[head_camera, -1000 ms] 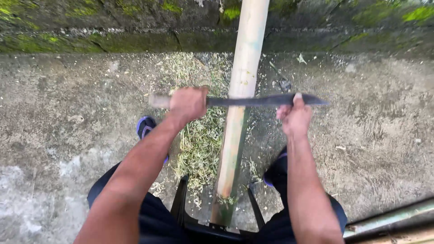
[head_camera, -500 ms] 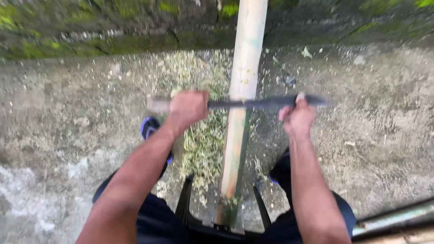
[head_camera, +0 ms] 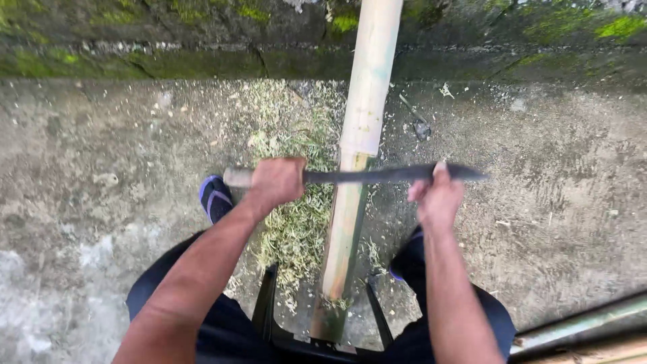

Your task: Scrape the outer layer of a bamboo pole using a machete.

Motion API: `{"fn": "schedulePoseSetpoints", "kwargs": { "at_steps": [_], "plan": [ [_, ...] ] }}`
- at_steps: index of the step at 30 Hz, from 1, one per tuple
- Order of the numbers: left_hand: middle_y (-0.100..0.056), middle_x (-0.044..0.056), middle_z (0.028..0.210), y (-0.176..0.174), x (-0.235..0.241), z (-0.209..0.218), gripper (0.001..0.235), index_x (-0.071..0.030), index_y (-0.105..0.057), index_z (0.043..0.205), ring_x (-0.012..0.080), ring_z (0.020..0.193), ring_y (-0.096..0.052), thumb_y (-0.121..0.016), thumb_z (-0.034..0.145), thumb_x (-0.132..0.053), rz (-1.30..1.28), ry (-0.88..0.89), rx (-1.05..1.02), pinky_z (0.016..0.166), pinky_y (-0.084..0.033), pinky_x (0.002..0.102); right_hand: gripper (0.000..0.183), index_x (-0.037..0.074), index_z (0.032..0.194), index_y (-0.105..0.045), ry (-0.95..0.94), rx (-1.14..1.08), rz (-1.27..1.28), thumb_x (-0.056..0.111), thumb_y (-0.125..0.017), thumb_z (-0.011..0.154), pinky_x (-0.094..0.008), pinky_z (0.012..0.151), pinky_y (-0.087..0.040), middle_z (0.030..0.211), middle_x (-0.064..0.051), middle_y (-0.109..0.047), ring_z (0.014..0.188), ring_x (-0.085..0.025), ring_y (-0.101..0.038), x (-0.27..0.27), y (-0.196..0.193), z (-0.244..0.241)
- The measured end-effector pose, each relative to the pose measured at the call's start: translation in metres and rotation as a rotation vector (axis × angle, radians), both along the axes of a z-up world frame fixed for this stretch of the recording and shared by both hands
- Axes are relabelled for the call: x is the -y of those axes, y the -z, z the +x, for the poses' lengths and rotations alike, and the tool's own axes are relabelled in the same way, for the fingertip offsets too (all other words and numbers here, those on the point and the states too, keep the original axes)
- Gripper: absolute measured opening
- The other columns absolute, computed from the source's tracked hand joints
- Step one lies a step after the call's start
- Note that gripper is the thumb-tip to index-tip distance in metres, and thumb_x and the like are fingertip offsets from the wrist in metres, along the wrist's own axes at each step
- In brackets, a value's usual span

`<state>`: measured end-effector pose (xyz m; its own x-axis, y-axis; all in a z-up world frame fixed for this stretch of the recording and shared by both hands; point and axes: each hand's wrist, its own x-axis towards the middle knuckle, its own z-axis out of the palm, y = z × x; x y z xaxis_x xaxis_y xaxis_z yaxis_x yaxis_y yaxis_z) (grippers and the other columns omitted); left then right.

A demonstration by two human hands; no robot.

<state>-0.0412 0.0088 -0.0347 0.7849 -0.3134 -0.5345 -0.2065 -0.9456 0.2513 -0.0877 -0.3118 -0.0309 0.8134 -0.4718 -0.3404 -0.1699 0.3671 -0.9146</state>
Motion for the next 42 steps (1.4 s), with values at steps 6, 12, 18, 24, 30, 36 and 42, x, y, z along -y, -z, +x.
{"fn": "schedulePoseSetpoints", "kwargs": {
  "at_steps": [6, 12, 18, 24, 30, 36, 42],
  "plan": [
    [-0.068, 0.009, 0.072, -0.019, 0.006, 0.026, 0.016, -0.012, -0.064, 0.110, 0.0215, 0.057, -0.067, -0.050, 0.101, -0.012, -0.015, -0.043, 0.022, 0.055, -0.056, 0.044, 0.030, -0.002, 0.090, -0.047, -0.001, 0.017, 0.027, 0.020, -0.053, 0.111, -0.037, 0.036, -0.044, 0.064, -0.008, -0.056, 0.041, -0.021, -0.054, 0.009, 0.014, 0.005],
    [-0.066, 0.010, 0.073, 0.013, -0.010, 0.012, 0.015, -0.014, -0.069, 0.107, 0.0198, 0.056, -0.058, -0.057, 0.099, -0.018, -0.006, 0.093, 0.108, 0.055, -0.052, 0.040, 0.024, 0.001, 0.096, -0.048, 0.087, -0.086, 0.003, 0.022, -0.052, 0.107, -0.037, 0.036, -0.047, 0.061, -0.010, -0.059, 0.040, -0.021, -0.056, 0.004, 0.017, 0.013],
    [-0.067, 0.007, 0.073, -0.010, -0.017, -0.007, 0.016, -0.014, -0.070, 0.102, 0.0156, 0.054, -0.060, -0.055, 0.097, -0.014, -0.027, 0.004, -0.119, 0.046, -0.054, 0.038, 0.027, -0.004, 0.100, -0.048, 0.031, 0.000, -0.041, 0.021, -0.053, 0.110, -0.038, 0.036, -0.046, 0.065, -0.012, -0.059, 0.044, -0.023, -0.057, -0.010, 0.013, -0.020],
    [-0.056, 0.006, 0.069, 0.003, -0.008, 0.041, 0.016, -0.012, -0.065, 0.110, 0.0170, 0.049, -0.050, -0.060, 0.096, -0.016, -0.093, 0.032, 0.147, 0.043, -0.043, 0.037, 0.026, 0.000, 0.092, -0.049, 0.046, 0.024, -0.015, 0.019, -0.053, 0.111, -0.035, 0.035, -0.046, 0.063, -0.009, -0.057, 0.042, -0.020, -0.055, 0.004, 0.008, 0.035],
    [-0.067, 0.010, 0.074, -0.013, -0.019, -0.004, 0.011, -0.014, -0.066, 0.096, 0.0220, 0.059, -0.063, -0.057, 0.091, -0.011, -0.049, 0.036, -0.111, 0.047, -0.055, 0.040, 0.024, 0.001, 0.094, -0.056, -0.014, -0.033, -0.127, 0.019, -0.047, 0.107, -0.037, 0.037, -0.051, 0.069, -0.010, -0.065, 0.043, -0.020, -0.059, -0.034, -0.027, -0.017],
    [-0.066, 0.013, 0.075, 0.034, -0.016, 0.043, 0.008, -0.013, -0.066, 0.095, 0.0284, 0.057, -0.060, -0.067, 0.089, -0.018, -0.234, 0.085, 0.486, 0.057, -0.051, 0.044, 0.028, 0.000, 0.091, -0.048, -0.010, 0.121, -0.060, 0.015, -0.049, 0.115, -0.033, 0.035, -0.048, 0.070, -0.010, -0.057, 0.044, -0.018, -0.056, -0.001, 0.000, 0.039],
    [-0.064, 0.012, 0.073, 0.002, -0.020, -0.005, 0.017, -0.015, -0.061, 0.108, 0.0201, 0.048, -0.063, -0.053, 0.093, -0.013, 0.002, 0.017, -0.204, 0.045, -0.053, 0.039, 0.019, 0.000, 0.095, -0.051, -0.023, -0.029, -0.143, 0.016, -0.048, 0.105, -0.037, 0.037, -0.051, 0.067, -0.012, -0.063, 0.045, -0.021, -0.061, -0.028, -0.016, -0.019]
  ]
}}
